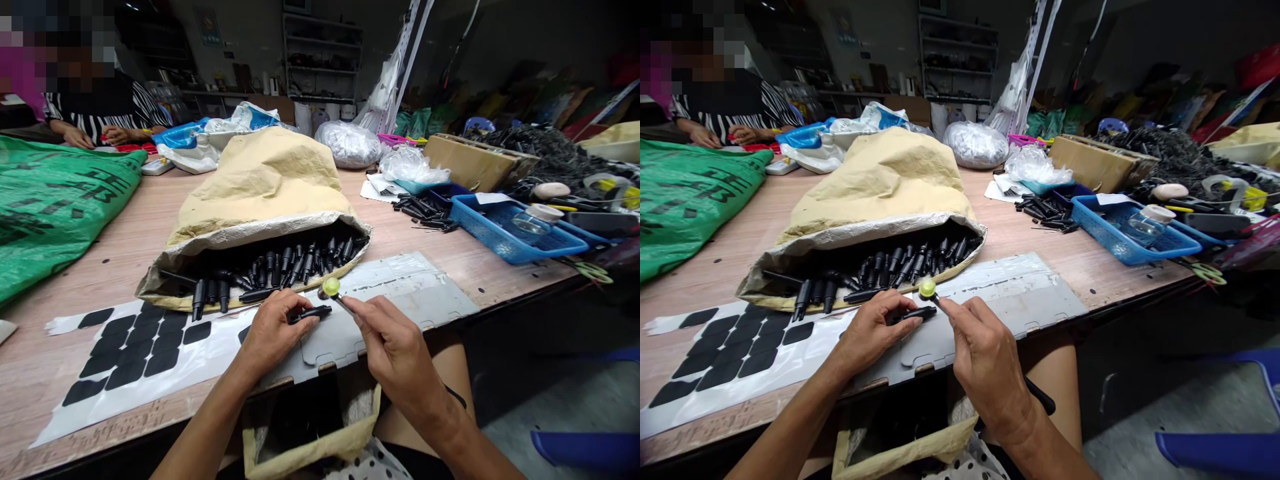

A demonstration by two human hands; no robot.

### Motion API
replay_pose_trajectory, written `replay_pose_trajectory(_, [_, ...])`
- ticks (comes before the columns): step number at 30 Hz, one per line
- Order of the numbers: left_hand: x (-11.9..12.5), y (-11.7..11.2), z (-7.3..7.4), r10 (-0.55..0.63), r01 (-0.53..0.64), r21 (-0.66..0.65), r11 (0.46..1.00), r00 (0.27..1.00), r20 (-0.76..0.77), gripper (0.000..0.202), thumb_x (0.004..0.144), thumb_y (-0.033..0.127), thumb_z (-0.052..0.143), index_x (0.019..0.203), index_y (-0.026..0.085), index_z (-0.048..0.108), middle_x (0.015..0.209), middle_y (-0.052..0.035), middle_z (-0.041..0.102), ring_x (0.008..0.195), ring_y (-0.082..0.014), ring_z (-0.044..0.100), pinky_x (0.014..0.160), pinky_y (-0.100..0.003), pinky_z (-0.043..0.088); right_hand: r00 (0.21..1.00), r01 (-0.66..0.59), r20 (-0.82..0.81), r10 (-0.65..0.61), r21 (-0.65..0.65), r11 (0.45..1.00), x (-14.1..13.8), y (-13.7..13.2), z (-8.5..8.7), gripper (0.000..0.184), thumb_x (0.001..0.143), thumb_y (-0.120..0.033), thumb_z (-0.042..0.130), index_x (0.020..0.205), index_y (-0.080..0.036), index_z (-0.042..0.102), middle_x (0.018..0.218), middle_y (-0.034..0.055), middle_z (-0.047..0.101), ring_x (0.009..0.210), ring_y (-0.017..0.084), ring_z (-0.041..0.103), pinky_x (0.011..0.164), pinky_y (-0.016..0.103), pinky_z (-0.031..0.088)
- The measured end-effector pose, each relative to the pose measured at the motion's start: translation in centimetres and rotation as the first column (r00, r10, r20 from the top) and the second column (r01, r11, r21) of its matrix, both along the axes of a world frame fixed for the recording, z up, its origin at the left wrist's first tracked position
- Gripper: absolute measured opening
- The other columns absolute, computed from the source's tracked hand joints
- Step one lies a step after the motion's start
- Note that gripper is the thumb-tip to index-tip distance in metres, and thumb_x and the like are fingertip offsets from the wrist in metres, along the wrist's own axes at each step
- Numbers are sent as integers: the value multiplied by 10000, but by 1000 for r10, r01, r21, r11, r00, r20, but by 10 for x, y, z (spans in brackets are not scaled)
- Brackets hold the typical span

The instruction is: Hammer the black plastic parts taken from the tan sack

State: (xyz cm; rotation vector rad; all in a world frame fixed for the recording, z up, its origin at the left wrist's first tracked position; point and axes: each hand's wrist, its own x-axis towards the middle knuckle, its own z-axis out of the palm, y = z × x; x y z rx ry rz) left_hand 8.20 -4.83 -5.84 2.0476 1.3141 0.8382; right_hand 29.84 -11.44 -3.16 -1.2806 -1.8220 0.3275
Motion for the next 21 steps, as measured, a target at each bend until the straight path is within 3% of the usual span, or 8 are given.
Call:
replay_pose_trajectory(4, [-1,0,-2,-12,12,14,1000,1000,-3,119,847,304,735,932,222,723,878,-25,679,872,-214,600,785,-331,453,995,72,-81,-58,181,981,-3,-4,7,469,984,-114,485,1393,-301,619,1062,79,656,991,190,647,898,345,563])
replay_pose_trajectory(10, [-1,0,-3,-31,30,30,999,999,14,99,857,257,720,939,202,718,894,-33,671,887,-209,593,810,-334,442,980,33,194,-29,-18,999,0,-5,-16,529,940,-47,432,1371,-269,641,859,43,615,788,152,619,733,255,543])
replay_pose_trajectory(17, [-1,-1,-2,-24,24,-10,1000,1000,-2,113,823,244,742,922,213,697,919,-21,677,910,-216,588,823,-337,427,995,100,-5,-99,98,990,10,1,7,414,991,-112,477,1327,-252,674,959,57,665,896,160,648,851,285,538])
replay_pose_trajectory(21, [0,1,-2,-24,24,-21,1000,1000,-12,99,827,257,732,906,221,686,918,-17,677,912,-219,579,823,-338,420,995,97,-29,-95,109,989,10,0,8,400,995,-120,488,1318,-258,679,971,53,670,905,157,649,843,285,531])
